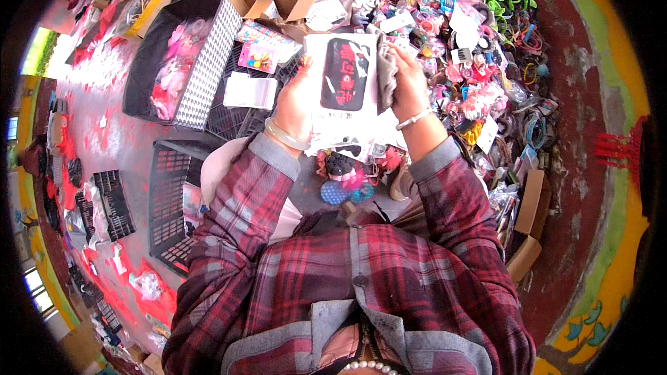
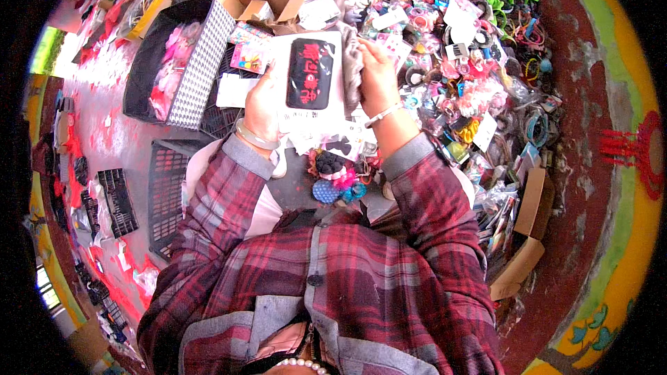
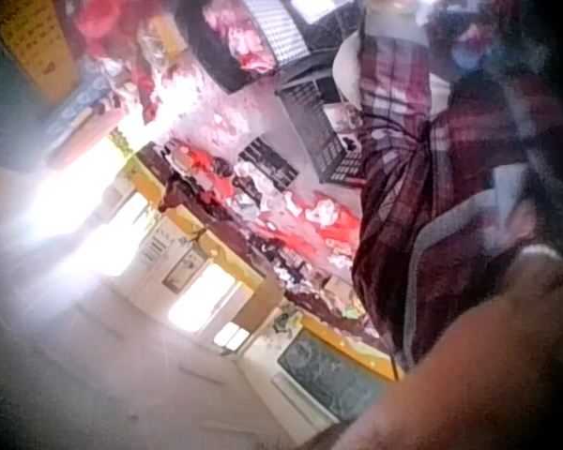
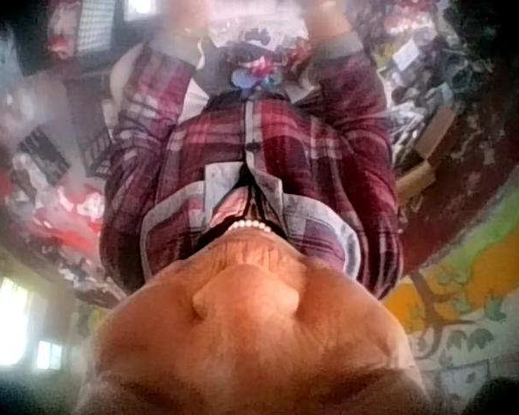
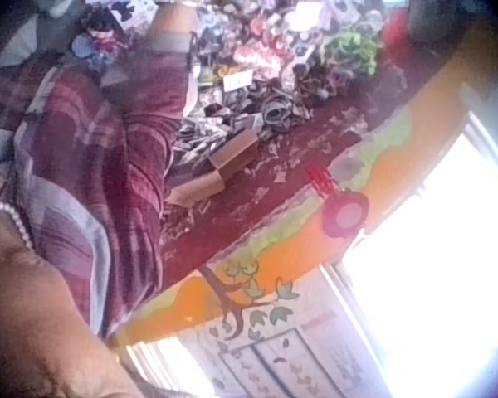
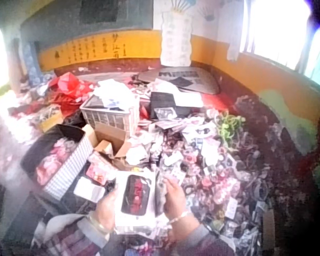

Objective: The person sorts various small items from a pile on the floor into different plastic crates by hand.

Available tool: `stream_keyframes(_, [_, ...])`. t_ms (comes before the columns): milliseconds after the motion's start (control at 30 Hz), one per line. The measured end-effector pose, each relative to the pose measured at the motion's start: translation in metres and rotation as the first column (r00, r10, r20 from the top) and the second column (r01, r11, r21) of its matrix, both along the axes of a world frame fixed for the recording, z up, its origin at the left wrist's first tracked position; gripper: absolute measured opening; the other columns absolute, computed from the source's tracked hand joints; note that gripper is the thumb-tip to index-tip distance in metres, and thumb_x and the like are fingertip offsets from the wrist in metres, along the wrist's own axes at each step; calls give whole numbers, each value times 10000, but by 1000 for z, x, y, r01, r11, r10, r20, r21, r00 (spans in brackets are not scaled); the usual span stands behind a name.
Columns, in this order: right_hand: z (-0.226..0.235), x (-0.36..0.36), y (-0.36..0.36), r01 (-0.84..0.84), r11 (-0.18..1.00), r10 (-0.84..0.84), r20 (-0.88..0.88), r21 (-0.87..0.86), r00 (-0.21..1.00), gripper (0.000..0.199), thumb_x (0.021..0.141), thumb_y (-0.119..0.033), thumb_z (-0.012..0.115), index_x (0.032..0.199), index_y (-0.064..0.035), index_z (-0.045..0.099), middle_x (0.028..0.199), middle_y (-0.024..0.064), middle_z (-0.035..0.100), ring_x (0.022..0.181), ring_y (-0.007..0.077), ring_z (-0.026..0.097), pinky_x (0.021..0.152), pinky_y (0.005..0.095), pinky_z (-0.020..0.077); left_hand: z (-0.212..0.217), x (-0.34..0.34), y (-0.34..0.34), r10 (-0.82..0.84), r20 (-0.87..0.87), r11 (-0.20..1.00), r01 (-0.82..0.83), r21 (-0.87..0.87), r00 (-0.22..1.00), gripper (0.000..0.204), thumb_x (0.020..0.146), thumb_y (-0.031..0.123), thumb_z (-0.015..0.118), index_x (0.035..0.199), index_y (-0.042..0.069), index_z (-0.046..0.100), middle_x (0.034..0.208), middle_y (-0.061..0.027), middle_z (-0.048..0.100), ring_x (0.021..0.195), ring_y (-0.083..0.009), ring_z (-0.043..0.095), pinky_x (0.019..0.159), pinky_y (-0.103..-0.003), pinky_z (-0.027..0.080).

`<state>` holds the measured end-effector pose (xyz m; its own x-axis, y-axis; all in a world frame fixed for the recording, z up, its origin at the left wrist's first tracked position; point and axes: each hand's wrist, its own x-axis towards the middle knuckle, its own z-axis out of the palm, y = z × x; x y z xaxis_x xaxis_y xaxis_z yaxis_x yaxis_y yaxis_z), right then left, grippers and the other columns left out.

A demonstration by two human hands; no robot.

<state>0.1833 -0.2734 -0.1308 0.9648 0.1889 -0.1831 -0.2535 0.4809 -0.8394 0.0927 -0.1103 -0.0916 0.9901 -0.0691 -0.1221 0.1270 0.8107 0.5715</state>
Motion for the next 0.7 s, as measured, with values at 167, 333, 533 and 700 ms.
stream_keyframes(167, [18,0,-11,-92,922,211,-289,375,934,345,913,-289,460,1112,-18,539,1055,112,602,914,223,589,814,329,482,12,4,5,83,5,997,-83,2,997,452,947,345,361,1225,-3,440,1119,-112,564,935,-210,591,821,-328,485])
stream_keyframes(333, [44,-34,-1,-343,934,349,-49,102,936,244,823,-151,619,1055,-74,600,871,-22,621,759,79,577,666,225,458,-2,9,-2,137,-30,960,-126,249,990,414,964,329,315,1193,25,480,1039,-63,594,869,-150,598,769,-297,498])
stream_keyframes(533, [35,-30,3,99,786,117,303,-610,946,298,759,-121,619,1038,-20,591,800,42,634,694,168,602,614,289,475,-33,19,-8,320,407,393,-510,765,856,652,857,240,594,1326,-48,243,1260,-210,386,1129,-206,424,912,-305,387])
stream_keyframes(700, [57,-66,28,307,652,415,665,-693,621,375,723,-126,620,1079,-27,556,968,172,579,892,340,564,761,393,462,-14,5,-19,87,61,976,-98,195,994,554,903,449,427,1259,26,397,1179,-90,495,1078,-183,479,916,-311,387])
